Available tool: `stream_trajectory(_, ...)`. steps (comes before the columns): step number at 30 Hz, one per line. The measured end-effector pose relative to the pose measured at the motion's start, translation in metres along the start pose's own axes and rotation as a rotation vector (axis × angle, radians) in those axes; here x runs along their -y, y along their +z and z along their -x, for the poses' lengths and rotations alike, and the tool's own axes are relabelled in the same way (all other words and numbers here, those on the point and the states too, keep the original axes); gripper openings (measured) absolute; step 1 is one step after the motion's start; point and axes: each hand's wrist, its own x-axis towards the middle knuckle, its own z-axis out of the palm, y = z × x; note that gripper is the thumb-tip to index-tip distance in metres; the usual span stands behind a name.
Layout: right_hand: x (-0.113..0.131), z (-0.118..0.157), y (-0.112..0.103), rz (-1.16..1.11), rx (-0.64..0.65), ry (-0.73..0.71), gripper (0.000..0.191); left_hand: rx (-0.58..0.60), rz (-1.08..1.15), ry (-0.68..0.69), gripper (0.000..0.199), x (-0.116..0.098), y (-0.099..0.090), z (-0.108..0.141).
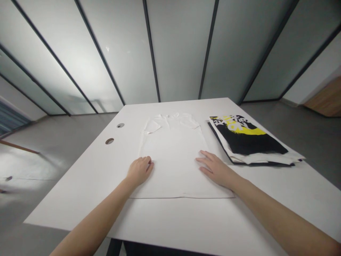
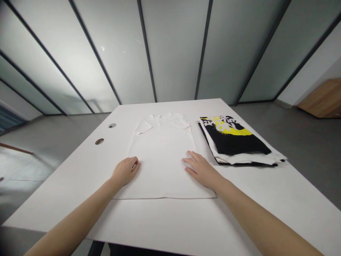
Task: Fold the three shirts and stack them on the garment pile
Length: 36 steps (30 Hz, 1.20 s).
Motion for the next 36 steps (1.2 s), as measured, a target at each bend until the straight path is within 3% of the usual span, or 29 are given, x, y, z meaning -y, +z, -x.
stream_trajectory(5,0.006,0.017,-0.016,-0.102,-0.052,-0.001,0.036,0.023,0.107,0.129,0.032,-0.020,-0.017,-0.003)
stream_trajectory(10,0.016,0.008,-0.022,-0.163,-0.149,0.066,0.034,-0.105,0.274,0.260,0.024,-0.050,-0.029,-0.034)
stream_trajectory(13,0.015,0.006,-0.020,-0.146,-0.135,0.121,0.034,-0.105,0.338,0.288,0.023,-0.070,-0.031,-0.061)
stream_trajectory(17,0.007,0.008,-0.018,-0.070,-0.144,0.312,0.032,-0.101,0.285,0.318,0.027,-0.095,-0.025,-0.101)
stream_trajectory(20,0.002,0.010,-0.022,-0.006,-0.082,0.431,0.032,-0.171,0.202,0.229,0.031,-0.103,-0.010,-0.123)
stream_trajectory(22,0.003,0.011,-0.027,0.007,-0.026,0.463,0.034,-0.159,0.173,0.172,0.040,-0.101,0.004,-0.130)
stream_trajectory(26,0.008,0.012,-0.036,0.002,0.047,0.480,0.042,-0.105,0.156,0.099,0.049,-0.091,0.026,-0.128)
stream_trajectory(31,0.008,0.015,-0.033,-0.008,0.051,0.435,0.049,-0.115,0.152,0.023,0.050,-0.087,0.028,-0.112)
stream_trajectory(33,0.007,0.017,-0.030,0.002,0.016,0.361,0.055,-0.109,0.142,0.013,0.052,-0.089,0.026,-0.103)
stream_trajectory(36,0.009,0.019,-0.029,0.005,-0.028,0.130,0.059,-0.093,0.123,0.012,0.055,-0.096,0.025,-0.088)
